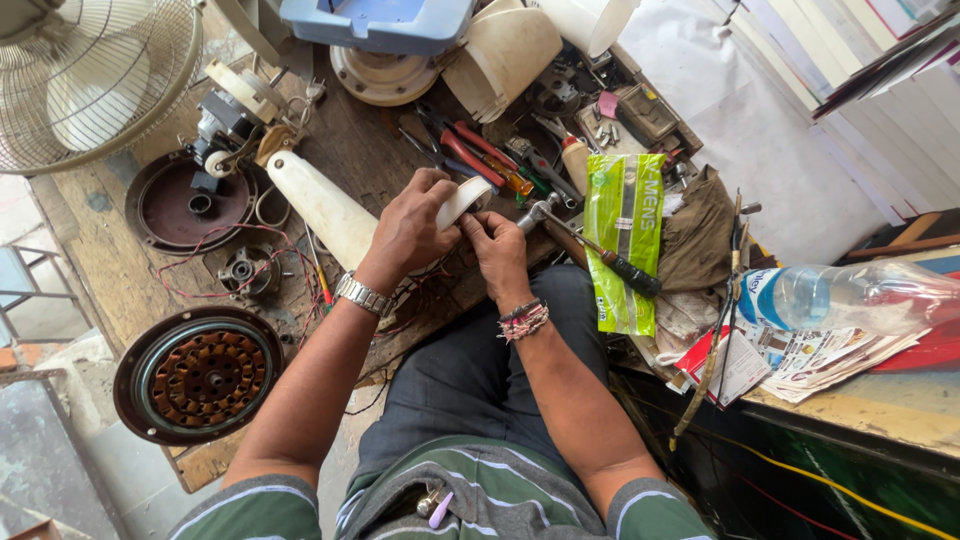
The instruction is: The person sits on the floor and works on a disassembled pedestal fan. They attach the fan motor to the stand, then use a screwdriver to tighten screws on the base of the stand.
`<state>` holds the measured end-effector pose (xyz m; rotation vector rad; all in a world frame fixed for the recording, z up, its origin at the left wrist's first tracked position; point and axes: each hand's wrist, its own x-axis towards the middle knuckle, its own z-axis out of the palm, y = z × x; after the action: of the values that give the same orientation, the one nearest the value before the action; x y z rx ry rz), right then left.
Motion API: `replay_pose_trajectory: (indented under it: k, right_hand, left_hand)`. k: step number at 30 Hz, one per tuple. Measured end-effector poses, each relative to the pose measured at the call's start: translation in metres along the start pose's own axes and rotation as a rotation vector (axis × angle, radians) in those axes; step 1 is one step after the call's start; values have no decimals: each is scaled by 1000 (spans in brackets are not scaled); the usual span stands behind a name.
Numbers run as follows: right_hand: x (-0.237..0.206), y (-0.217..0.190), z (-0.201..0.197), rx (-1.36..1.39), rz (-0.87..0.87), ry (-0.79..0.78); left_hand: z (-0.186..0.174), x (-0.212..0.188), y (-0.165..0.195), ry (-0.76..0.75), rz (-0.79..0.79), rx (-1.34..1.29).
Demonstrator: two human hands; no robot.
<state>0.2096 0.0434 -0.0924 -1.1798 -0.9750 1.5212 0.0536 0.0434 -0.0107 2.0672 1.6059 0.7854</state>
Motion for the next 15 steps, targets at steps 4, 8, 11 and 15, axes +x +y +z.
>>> replay_pose_trajectory:
  k: [4,8,11,15]
  right_hand:
    - [0,3,2,-17,-93,25]
    - [2,2,-2,83,-13,-15]
    - [3,3,-2,47,20,-1]
    - [7,5,3,-51,-78,45]
  left_hand:
    - [0,1,-2,0,1,-9]
    - [-1,1,-2,3,8,-5]
    - [-1,2,-2,-20,-16,-10]
    - [-2,3,-5,12,34,-9]
